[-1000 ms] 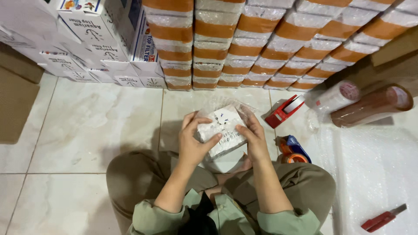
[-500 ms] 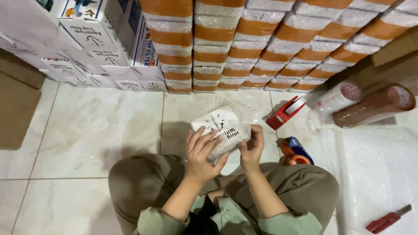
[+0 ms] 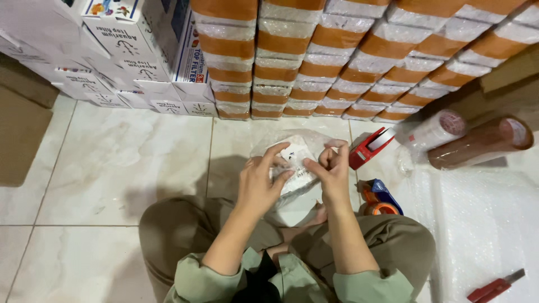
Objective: The person sits on the floor and wraps small white boxes in bubble wrap. They use a red utility knife to cut the bubble wrap, then fold it around the boxes. Finally, they use a handheld tape dispenser to seal the wrapped packages and stack them on a pile.
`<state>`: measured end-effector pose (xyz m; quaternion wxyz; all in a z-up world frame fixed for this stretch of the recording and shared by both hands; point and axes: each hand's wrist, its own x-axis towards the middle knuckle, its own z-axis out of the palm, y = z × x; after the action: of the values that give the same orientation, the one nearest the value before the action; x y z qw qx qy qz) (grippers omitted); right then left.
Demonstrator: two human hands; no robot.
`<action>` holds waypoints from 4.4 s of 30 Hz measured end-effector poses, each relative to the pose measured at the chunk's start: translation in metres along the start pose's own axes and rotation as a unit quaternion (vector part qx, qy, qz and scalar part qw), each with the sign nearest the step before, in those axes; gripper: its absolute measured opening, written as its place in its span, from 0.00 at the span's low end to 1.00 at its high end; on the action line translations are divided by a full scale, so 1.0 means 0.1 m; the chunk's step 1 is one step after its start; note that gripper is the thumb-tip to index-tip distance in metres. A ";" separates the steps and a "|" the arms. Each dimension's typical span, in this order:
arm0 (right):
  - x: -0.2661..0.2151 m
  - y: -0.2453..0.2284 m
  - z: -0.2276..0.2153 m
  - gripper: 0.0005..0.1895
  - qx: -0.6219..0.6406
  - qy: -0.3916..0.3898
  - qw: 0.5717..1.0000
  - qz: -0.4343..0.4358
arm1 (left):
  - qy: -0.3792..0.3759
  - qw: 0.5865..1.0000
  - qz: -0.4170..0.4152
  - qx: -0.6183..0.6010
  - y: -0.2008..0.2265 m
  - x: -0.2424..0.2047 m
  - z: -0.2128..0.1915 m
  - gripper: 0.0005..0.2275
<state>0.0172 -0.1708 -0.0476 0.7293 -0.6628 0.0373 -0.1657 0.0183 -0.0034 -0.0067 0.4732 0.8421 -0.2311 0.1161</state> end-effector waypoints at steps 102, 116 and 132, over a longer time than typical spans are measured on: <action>-0.33 -0.86 -0.39 0.29 -0.579 -0.130 0.790 0.153 | 0.017 0.986 0.151 0.072 0.19 -0.37 0.41 0.10; 0.33 1.48 -3.44 0.57 -0.694 -0.276 0.484 0.455 | -0.024 0.999 -0.034 0.020 -0.19 -0.04 -0.14 0.09; 0.49 1.14 -2.51 0.18 -0.601 -0.266 0.725 0.205 | -0.205 0.963 0.076 -0.155 -0.17 0.44 0.00 0.02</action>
<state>0.0165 -0.4167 -0.1811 0.1745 -0.9554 0.0690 0.2281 0.0646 -0.0085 -0.0009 0.5300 0.7445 -0.4014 -0.0610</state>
